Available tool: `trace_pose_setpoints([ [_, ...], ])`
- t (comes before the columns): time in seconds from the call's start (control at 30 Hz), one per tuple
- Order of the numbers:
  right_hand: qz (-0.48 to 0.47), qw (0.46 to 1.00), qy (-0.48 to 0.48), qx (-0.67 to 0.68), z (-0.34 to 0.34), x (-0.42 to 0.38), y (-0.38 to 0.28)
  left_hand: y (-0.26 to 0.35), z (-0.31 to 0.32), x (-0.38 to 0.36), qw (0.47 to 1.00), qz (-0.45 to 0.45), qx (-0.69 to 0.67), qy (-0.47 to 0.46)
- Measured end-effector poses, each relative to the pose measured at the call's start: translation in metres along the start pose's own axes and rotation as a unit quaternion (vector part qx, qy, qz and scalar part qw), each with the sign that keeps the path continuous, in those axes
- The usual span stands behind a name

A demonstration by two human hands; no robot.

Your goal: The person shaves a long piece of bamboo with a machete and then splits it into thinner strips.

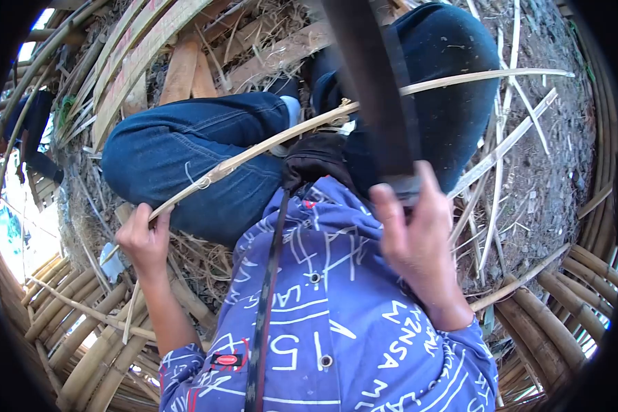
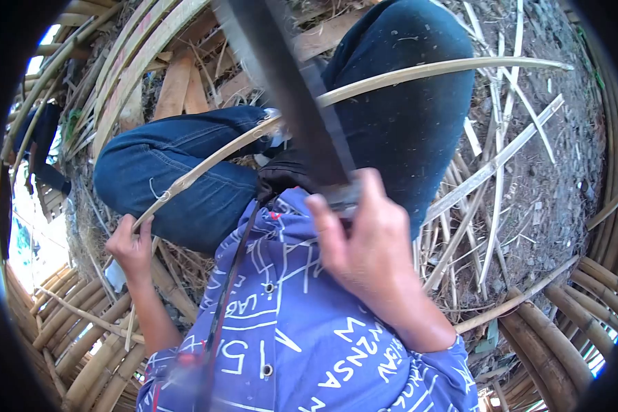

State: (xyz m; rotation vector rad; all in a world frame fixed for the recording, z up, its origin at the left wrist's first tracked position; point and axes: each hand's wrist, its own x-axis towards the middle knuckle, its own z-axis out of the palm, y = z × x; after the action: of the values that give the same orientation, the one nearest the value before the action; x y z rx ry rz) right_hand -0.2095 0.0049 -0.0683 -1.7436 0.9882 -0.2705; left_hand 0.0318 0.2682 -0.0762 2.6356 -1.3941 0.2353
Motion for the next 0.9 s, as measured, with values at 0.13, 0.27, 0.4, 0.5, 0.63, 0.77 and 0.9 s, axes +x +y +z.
trace_pose_setpoints([
  [0.13,-0.071,0.994,-0.070,-0.044,-0.001,-0.004,0.003,0.006,-0.002,0.002,1.000,-0.005,0.016,-0.003],
  [0.27,0.023,0.999,-0.007,-0.031,-0.012,0.000,-0.004,0.033,0.004,0.006,1.000,0.012,-0.018,-0.006],
  [0.4,-0.038,0.998,-0.017,-0.042,-0.008,-0.005,0.004,0.032,0.008,0.007,0.999,0.029,0.004,0.021],
  [0.5,-0.004,0.999,0.016,-0.030,-0.017,-0.002,0.002,0.032,0.006,0.006,1.000,0.021,0.011,0.007],
  [0.63,0.002,0.999,0.041,-0.015,-0.002,-0.002,0.006,0.036,0.009,0.007,1.000,0.014,0.008,0.017],
  [0.77,-0.047,0.998,-0.012,-0.043,-0.007,-0.003,0.008,0.035,0.008,0.009,1.000,0.021,0.011,0.013],
  [0.9,-0.013,0.999,0.013,-0.040,-0.004,0.000,0.003,0.036,0.010,0.010,1.000,0.007,0.017,0.013],
])
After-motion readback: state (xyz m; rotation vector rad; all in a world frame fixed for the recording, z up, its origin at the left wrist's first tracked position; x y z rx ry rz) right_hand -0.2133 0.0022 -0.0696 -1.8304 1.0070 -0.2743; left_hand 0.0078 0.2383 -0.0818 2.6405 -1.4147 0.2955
